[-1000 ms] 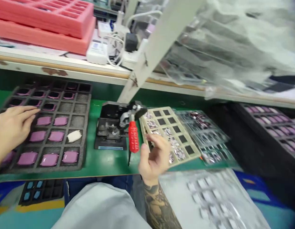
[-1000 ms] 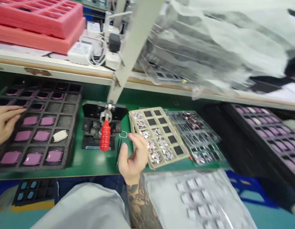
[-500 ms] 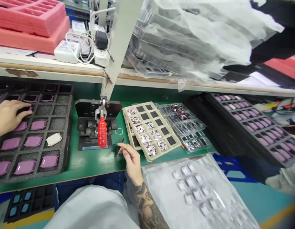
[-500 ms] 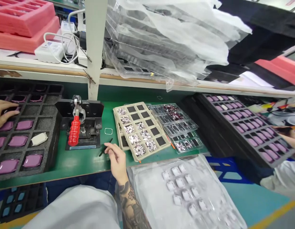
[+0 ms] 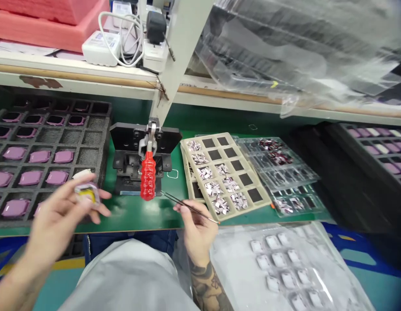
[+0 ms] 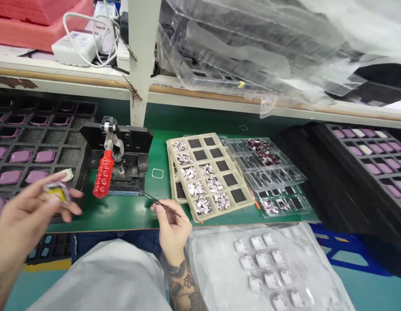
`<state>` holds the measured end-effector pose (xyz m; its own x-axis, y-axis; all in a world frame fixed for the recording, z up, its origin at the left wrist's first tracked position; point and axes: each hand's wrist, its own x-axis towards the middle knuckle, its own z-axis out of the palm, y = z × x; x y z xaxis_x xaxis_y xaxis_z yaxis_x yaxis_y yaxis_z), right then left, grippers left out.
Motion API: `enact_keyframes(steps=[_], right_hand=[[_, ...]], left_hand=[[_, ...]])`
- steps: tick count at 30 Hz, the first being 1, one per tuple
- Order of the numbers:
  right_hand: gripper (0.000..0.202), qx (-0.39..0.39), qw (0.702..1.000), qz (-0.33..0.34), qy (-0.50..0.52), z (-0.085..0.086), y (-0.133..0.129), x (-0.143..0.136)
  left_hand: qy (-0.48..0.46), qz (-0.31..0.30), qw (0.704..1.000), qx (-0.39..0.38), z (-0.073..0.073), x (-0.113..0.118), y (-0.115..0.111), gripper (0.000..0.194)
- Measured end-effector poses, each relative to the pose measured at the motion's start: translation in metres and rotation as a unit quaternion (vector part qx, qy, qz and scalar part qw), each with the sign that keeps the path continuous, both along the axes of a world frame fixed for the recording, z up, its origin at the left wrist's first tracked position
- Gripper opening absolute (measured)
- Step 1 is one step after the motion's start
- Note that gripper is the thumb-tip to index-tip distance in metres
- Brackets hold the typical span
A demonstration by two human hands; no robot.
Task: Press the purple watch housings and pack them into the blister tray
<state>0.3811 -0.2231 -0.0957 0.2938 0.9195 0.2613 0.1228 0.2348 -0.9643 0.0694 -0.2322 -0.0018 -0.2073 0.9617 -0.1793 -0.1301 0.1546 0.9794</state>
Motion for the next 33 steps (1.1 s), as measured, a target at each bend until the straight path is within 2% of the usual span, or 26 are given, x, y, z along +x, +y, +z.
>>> enact_keyframes(steps=[2, 4, 6, 8, 13, 18, 21, 23, 26, 29, 31, 33], right_hand=[[0.008, 0.048, 0.997, 0.013, 0.067, 0.011, 0.001, -0.014], [0.012, 0.077, 0.993, 0.044, 0.081, 0.021, 0.002, -0.029], [0.018, 0.081, 0.991, 0.078, 0.070, 0.028, 0.002, -0.044], [0.022, 0.086, 0.989, 0.104, 0.054, 0.030, 0.001, -0.055], [0.026, 0.091, 0.987, 0.131, 0.032, 0.025, -0.001, -0.065], [0.025, 0.081, 0.989, 0.120, 0.031, 0.023, -0.001, -0.066], [0.020, 0.069, 0.990, 0.114, 0.039, 0.022, 0.001, -0.065], [0.011, 0.026, 0.992, 0.114, 0.053, 0.021, 0.004, -0.063], [0.004, -0.065, 0.978, 0.160, 0.116, 0.021, 0.007, -0.060], [0.010, -0.071, 0.958, 0.220, 0.170, 0.023, 0.006, -0.055], [0.011, -0.022, 0.967, 0.189, 0.167, 0.024, 0.005, -0.052], [0.011, 0.031, 0.984, 0.107, 0.142, 0.022, 0.005, -0.051]], left_hand=[[-0.044, -0.053, 0.998, -0.016, -0.017, 0.039, -0.013, 0.054], [-0.082, -0.074, 0.994, -0.024, -0.036, 0.067, -0.014, 0.049], [-0.101, -0.079, 0.992, -0.019, -0.051, 0.081, -0.010, 0.049], [-0.097, -0.080, 0.992, -0.005, -0.058, 0.087, -0.008, 0.050], [-0.069, -0.101, 0.992, 0.004, -0.061, 0.086, -0.011, 0.052], [-0.069, -0.101, 0.992, 0.004, -0.064, 0.087, -0.013, 0.052], [-0.051, -0.110, 0.993, -0.002, -0.065, 0.085, -0.013, 0.052], [-0.036, -0.120, 0.992, -0.002, -0.067, 0.082, -0.013, 0.052], [-0.044, -0.131, 0.990, 0.006, -0.068, 0.079, -0.011, 0.053], [-0.080, -0.104, 0.991, 0.004, -0.066, 0.079, -0.009, 0.054], [-0.104, -0.074, 0.992, 0.001, -0.064, 0.081, -0.007, 0.054], [-0.127, -0.063, 0.990, 0.001, -0.060, 0.083, -0.005, 0.055]])
